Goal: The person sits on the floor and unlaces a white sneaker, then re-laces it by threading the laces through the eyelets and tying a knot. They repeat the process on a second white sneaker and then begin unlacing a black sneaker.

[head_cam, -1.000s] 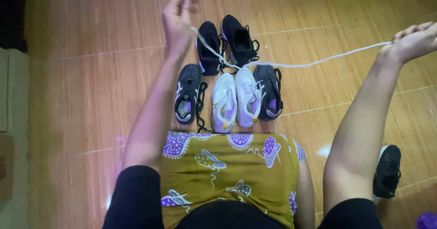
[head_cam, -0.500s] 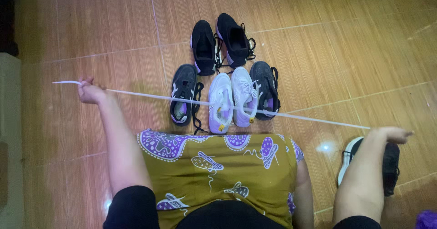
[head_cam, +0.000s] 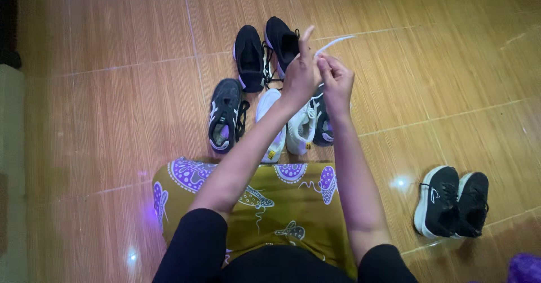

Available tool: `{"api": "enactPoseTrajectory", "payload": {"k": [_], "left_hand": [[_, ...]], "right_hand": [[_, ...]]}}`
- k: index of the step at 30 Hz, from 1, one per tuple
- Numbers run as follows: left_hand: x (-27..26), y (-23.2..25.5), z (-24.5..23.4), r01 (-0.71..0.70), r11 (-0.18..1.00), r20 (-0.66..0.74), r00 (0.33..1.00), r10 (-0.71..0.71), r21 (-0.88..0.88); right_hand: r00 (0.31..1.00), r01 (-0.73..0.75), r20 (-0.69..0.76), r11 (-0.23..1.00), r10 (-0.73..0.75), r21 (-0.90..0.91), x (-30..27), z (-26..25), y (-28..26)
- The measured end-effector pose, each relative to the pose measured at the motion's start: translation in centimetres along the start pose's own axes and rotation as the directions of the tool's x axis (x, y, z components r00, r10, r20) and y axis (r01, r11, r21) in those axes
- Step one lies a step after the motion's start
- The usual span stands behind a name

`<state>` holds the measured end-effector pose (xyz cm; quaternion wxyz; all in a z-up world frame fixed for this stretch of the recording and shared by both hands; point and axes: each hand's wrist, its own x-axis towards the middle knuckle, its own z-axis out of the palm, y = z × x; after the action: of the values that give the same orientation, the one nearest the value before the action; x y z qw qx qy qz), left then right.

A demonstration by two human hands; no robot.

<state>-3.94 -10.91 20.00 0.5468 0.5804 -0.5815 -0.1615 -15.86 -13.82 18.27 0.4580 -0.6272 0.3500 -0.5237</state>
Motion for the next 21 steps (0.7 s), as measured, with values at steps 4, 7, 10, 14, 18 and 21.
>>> {"api": "enactPoseTrajectory", "payload": {"k": [4,7,10,14,18,21], "left_hand": [[-3.4,-3.2,0.1,-0.113,0.994,0.05,0.992,0.113,0.006],[-5.4,-8.0,1.8,-0.117,0.989,0.042,0.992,0.121,-0.087],[-6.7,-15.4,2.0,-0.016,0.998,-0.112,0.994,0.01,-0.053],[-10.4,-24.0,4.1,0.542,0.808,0.249,0.77,-0.588,0.232],[-12.6,-27.5,7.9,0.54,0.728,0.184,0.736,-0.652,0.421],[-12.3,-28.1,9.2,0.716,0.597,0.093,0.609,-0.787,0.361]], "right_hand": [[0.996,0.035,0.075,0.994,-0.042,0.099,-0.8,0.5,1.5],[0.999,-0.049,0.026,0.969,0.044,0.241,-0.4,-1.4,2.3],[0.986,0.077,-0.165,0.941,-0.024,0.329,2.0,-7.5,0.2],[0.853,0.203,-0.515,0.962,-0.082,0.183,5.1,-16.3,-3.0],[0.967,0.091,-0.242,0.996,-0.083,0.024,4.5,-12.2,2.5],[0.996,0.059,0.087,0.858,-0.017,-0.511,1.4,-6.1,8.8]]}}
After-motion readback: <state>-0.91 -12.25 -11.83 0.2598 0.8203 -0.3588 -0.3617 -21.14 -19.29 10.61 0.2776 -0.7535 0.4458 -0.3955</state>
